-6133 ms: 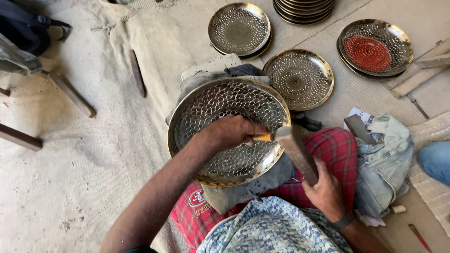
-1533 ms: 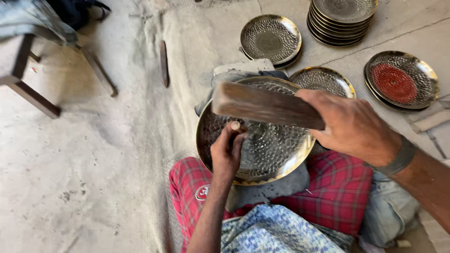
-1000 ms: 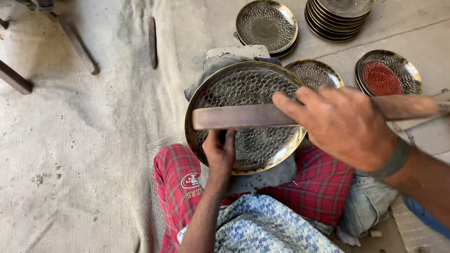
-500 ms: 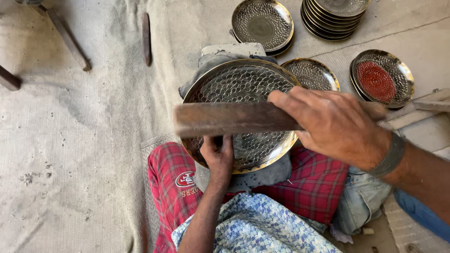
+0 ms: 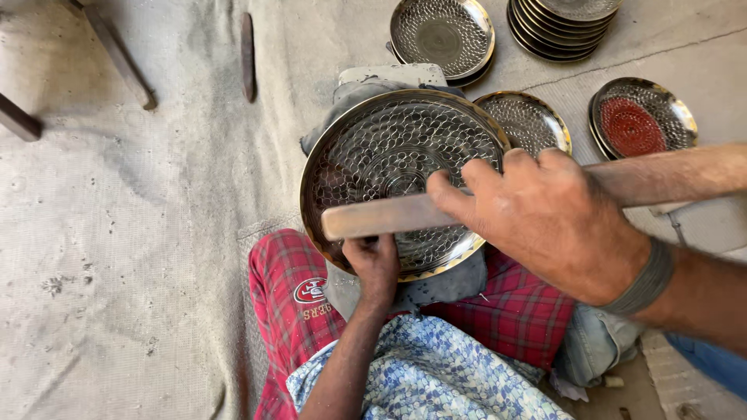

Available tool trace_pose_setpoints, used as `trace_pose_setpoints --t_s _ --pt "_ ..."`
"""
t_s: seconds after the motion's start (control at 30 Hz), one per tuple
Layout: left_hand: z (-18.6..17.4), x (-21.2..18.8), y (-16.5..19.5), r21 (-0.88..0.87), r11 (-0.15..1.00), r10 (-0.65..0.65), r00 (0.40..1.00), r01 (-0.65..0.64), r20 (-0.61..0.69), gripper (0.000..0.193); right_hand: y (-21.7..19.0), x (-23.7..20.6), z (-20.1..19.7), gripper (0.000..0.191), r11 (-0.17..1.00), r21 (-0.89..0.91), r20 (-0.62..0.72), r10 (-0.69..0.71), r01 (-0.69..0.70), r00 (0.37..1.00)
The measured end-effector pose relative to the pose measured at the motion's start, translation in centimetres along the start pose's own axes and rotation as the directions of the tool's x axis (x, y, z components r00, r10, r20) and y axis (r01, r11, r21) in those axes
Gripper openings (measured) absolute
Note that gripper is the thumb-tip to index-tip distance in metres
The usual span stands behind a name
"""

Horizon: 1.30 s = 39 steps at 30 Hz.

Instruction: The person sits on the floor and uses a wooden mallet and a small cylindrical punch to hammer a decorative pattern into a brass plate. They repeatedly strike the punch to create a textured surface, then set the finished plate aside with other completed plates.

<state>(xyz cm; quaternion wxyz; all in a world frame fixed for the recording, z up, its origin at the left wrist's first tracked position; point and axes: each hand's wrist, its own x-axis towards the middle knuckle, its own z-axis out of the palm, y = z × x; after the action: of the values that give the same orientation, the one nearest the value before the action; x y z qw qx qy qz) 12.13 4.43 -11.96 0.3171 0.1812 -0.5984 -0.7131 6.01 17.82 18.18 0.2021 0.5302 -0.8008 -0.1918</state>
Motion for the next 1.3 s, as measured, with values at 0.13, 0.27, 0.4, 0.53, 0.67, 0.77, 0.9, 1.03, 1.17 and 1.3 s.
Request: trace_pose_setpoints --t_s 0.13,0.27,0.4,0.53,0.67,0.77,0.9,1.03,1.17,1.3 --pt "0.3 -0.1 0.8 -0.017 1.0 0.026 0.996 -0.025 0.081 0.03 0.1 0.1 -0.3 0.042 0.999 0.038 0.009 -0.021 0.021 1.0" --pt "0.8 0.5 1.1 0.031 1.0 0.004 0.998 -0.006 0.065 0.027 -0.9 -0.5 0.0 0.042 0.998 -0.055 0.031 -0.041 0.043 0.999" --pt "0.8 0.4 1.4 0.019 0.999 -0.046 0.994 0.045 0.097 0.022 -0.8 -1.1 0.5 0.041 0.999 0.039 0.011 0.002 -0.002 1.0" --pt "1.3 0.3 1.6 0.096 0.993 -0.07 0.996 0.064 0.055 0.031 -0.9 -0.2 -0.6 0.042 0.982 0.187 -0.088 0.02 -0.003 0.996" --pt "1.0 0.8 2.6 -0.153 0.987 -0.042 0.999 0.037 -0.033 0.037 -1.4 0.5 -2.5 0.042 0.985 -0.143 0.282 0.13 -0.093 0.95" --pt "0.5 1.8 3.7 -0.133 0.991 -0.014 0.998 0.006 -0.064 0.032 1.2 -0.8 -1.7 0.053 0.991 0.018 0.116 0.133 -0.136 0.984" --pt "1.8 3.6 5.0 -0.17 0.985 0.011 1.0 -0.006 0.026 0.03 3.1 -3.9 2.8 0.069 0.911 0.253 0.123 0.304 -0.326 0.945" --pt "3.9 4.7 5.3 -0.091 0.991 0.106 0.992 -0.099 0.073 0.034 3.1 -6.3 5.2 0.07 0.93 0.181 0.089 0.309 -0.321 0.947" --pt "4.1 5.0 4.9 -0.005 0.984 0.179 0.978 -0.18 0.103 0.038 4.0 -6.2 5.0 0.077 0.939 0.191 0.002 0.291 -0.286 0.957" --pt "4.0 4.9 4.0 0.0 0.984 0.179 0.976 -0.18 0.127 0.034 5.4 -4.3 4.7 0.068 0.858 0.46 -0.102 0.305 -0.227 0.947"
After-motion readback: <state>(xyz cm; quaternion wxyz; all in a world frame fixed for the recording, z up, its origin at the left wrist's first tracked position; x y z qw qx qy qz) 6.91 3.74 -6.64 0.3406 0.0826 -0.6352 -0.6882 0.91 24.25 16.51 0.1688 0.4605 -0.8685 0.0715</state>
